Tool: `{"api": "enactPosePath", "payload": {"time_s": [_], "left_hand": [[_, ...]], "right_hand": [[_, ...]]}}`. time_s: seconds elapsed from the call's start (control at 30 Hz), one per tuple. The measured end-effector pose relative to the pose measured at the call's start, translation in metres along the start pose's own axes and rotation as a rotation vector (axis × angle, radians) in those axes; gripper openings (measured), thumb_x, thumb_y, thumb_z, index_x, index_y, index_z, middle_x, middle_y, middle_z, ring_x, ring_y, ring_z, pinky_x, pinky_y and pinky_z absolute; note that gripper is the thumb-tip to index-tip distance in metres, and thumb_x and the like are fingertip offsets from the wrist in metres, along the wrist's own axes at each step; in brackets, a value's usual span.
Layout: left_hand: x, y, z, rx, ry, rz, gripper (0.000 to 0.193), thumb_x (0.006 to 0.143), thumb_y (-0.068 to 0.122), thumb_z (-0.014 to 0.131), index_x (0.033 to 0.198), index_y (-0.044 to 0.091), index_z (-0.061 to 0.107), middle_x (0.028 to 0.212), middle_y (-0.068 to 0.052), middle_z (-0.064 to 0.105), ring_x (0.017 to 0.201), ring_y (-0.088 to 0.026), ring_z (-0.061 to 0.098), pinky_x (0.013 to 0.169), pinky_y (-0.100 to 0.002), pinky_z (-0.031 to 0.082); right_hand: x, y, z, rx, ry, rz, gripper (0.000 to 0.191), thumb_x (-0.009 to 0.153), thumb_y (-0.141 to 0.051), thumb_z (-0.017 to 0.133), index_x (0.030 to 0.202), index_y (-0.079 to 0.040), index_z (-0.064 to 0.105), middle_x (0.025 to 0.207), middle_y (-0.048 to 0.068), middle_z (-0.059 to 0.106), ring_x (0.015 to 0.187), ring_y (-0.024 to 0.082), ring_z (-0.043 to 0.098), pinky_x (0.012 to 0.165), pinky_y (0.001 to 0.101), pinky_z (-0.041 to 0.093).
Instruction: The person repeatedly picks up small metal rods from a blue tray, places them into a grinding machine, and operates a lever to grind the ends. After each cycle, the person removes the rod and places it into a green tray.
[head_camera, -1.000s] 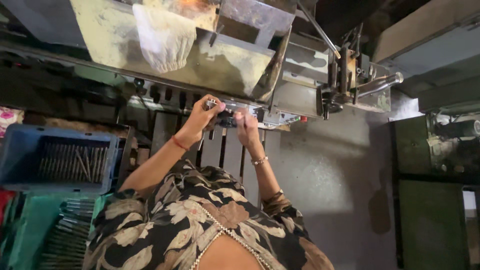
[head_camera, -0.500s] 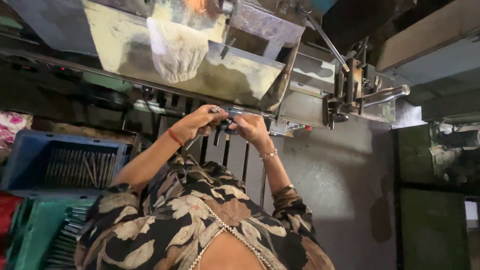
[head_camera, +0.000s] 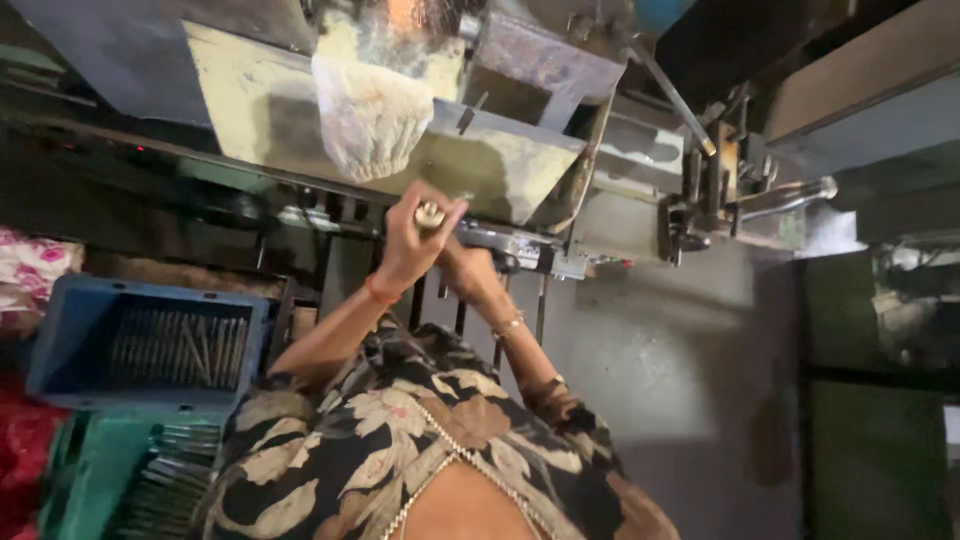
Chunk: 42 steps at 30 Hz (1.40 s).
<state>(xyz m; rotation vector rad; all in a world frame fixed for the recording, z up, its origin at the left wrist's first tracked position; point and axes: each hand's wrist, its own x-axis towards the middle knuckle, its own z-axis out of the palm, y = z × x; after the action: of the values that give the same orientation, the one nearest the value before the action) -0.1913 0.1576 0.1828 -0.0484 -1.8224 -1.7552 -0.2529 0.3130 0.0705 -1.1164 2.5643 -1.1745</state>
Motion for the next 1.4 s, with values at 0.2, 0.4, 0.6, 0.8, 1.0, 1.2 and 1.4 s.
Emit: {"api": "enactPosePath", "payload": {"time_s": [0.2, 0.4, 0.6, 0.8, 1.0, 1.2, 1.4], "left_hand": [[0.019, 0.008, -0.009, -0.160, -0.155, -0.202, 0.022, 0.094, 0.012, 0.080, 0.094, 0.008, 0.059, 0.082, 0.003, 0.057, 0.076, -0.003, 0.053, 0.066, -0.021, 0.045], [0.022, -0.019, -0.018, -0.513, -0.188, -0.740, 0.019, 0.093, 0.017, 0.078, 0.089, 0.012, 0.059, 0.063, 0.007, 0.049, 0.046, -0.003, 0.040, 0.039, -0.024, 0.026], [0.027, -0.038, -0.037, -0.653, -0.410, -1.055, 0.015, 0.093, 0.022, 0.075, 0.088, 0.014, 0.063, 0.059, 0.009, 0.042, 0.041, -0.002, 0.030, 0.037, -0.022, 0.019], [0.030, -0.032, -0.038, -0.461, -0.339, -0.995, 0.013, 0.088, 0.016, 0.077, 0.093, 0.011, 0.066, 0.065, 0.006, 0.051, 0.045, -0.004, 0.038, 0.037, -0.024, 0.026], [0.013, -0.032, -0.032, -0.222, -0.162, -0.425, 0.022, 0.086, 0.010, 0.084, 0.097, 0.007, 0.064, 0.081, 0.007, 0.057, 0.075, -0.002, 0.049, 0.066, -0.020, 0.044], [0.017, -0.040, -0.032, -0.168, -0.168, -0.377, 0.024, 0.085, 0.010, 0.085, 0.094, 0.007, 0.063, 0.080, 0.007, 0.052, 0.074, -0.003, 0.045, 0.064, -0.021, 0.040], [0.024, -0.031, -0.049, -0.219, -0.221, -0.415, 0.022, 0.086, 0.012, 0.084, 0.093, 0.008, 0.063, 0.079, 0.008, 0.050, 0.072, -0.003, 0.045, 0.061, -0.021, 0.038]], "right_hand": [[0.003, 0.019, -0.033, 0.023, 0.223, -0.112, 0.022, 0.107, -0.027, 0.049, 0.104, -0.008, 0.059, 0.077, 0.018, 0.063, 0.062, 0.035, 0.064, 0.057, 0.0454, 0.050], [0.016, -0.023, -0.079, -0.184, 0.170, -0.312, 0.022, 0.107, -0.023, 0.057, 0.103, -0.002, 0.058, 0.067, 0.013, 0.053, 0.058, 0.035, 0.058, 0.053, 0.0430, 0.047], [0.037, -0.050, -0.110, -0.350, 0.036, -0.610, 0.033, 0.101, -0.026, 0.068, 0.081, -0.008, 0.050, 0.063, 0.007, 0.049, 0.053, 0.028, 0.055, 0.050, 0.0432, 0.045], [0.052, -0.056, -0.099, -0.304, 0.118, -0.600, 0.029, 0.101, -0.027, 0.068, 0.083, -0.008, 0.056, 0.063, 0.004, 0.048, 0.054, 0.027, 0.054, 0.050, 0.0425, 0.043], [0.058, -0.049, -0.090, -0.358, 0.186, -0.700, 0.033, 0.096, -0.035, 0.068, 0.082, -0.006, 0.059, 0.064, 0.006, 0.048, 0.052, 0.027, 0.052, 0.048, 0.0409, 0.041], [0.052, -0.036, -0.084, -0.335, 0.086, -0.628, 0.039, 0.103, -0.038, 0.064, 0.083, -0.006, 0.056, 0.066, 0.005, 0.046, 0.056, 0.027, 0.054, 0.053, 0.0413, 0.044], [0.052, -0.051, -0.065, -0.177, 0.241, -0.544, 0.034, 0.101, -0.036, 0.062, 0.096, -0.002, 0.066, 0.068, 0.007, 0.053, 0.056, 0.028, 0.056, 0.052, 0.0409, 0.044]]}}
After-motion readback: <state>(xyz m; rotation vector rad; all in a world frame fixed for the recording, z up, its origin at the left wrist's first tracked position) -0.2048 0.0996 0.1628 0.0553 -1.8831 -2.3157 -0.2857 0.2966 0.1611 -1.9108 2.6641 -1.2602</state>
